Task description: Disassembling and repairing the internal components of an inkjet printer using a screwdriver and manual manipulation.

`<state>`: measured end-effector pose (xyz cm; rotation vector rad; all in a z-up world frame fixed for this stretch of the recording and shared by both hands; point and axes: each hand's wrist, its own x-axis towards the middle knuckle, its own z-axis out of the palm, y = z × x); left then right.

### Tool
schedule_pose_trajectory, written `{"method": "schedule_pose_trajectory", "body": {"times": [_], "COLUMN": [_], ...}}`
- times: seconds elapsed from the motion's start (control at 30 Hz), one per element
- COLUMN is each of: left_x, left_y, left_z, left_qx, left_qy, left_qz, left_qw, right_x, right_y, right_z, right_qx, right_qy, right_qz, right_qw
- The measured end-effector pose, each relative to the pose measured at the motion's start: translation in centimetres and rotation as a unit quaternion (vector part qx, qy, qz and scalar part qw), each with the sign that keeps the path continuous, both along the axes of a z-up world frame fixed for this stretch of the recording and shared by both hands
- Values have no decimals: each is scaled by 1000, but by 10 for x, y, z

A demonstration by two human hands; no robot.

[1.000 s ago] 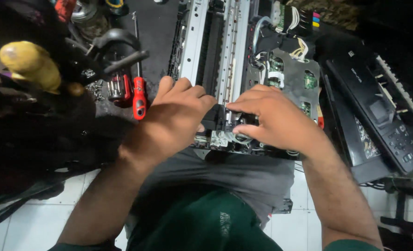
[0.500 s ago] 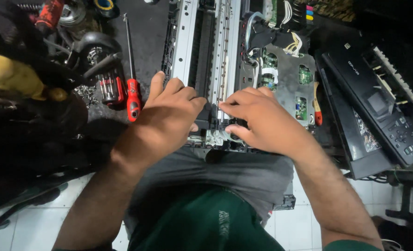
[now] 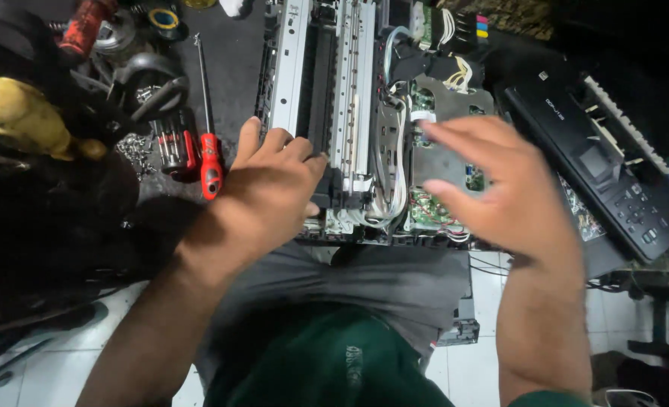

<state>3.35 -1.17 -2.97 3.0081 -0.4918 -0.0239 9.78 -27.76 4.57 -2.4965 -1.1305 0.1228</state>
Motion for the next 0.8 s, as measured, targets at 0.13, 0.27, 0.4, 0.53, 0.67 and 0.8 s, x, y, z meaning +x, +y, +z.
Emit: {"method": "schedule_pose_trajectory", "body": {"times": [0.13, 0.27, 0.4, 0.53, 0.67, 0.8], "left_x": [3, 7, 13, 10, 5, 4], "left_y": [-6, -13, -14, -13, -13, -16], "left_z": [0, 1, -7, 1, 5, 14], "left_qx": [-47, -61, -78, -82, -62, -46], "left_qy": [-54, 0, -13, 34, 86, 163], "left_qz": [-33, -58, -51, -44, -29, -17], "left_qw": [997, 996, 996, 995, 994, 985], "right_x": [-8, -30, -46, -56, -60, -60], "right_y": [-41, -71, -97, -106, -113, -106], "right_z": [-22, -40, -53, -60, -69, -65], "right_qx": [83, 92, 172, 197, 200, 208], "right_qy": [-7, 85, 132, 117, 129, 122], "right_qz": [-38, -1, 34, 4, 11, 9], "right_qw": [996, 992, 976, 973, 971, 971]}}
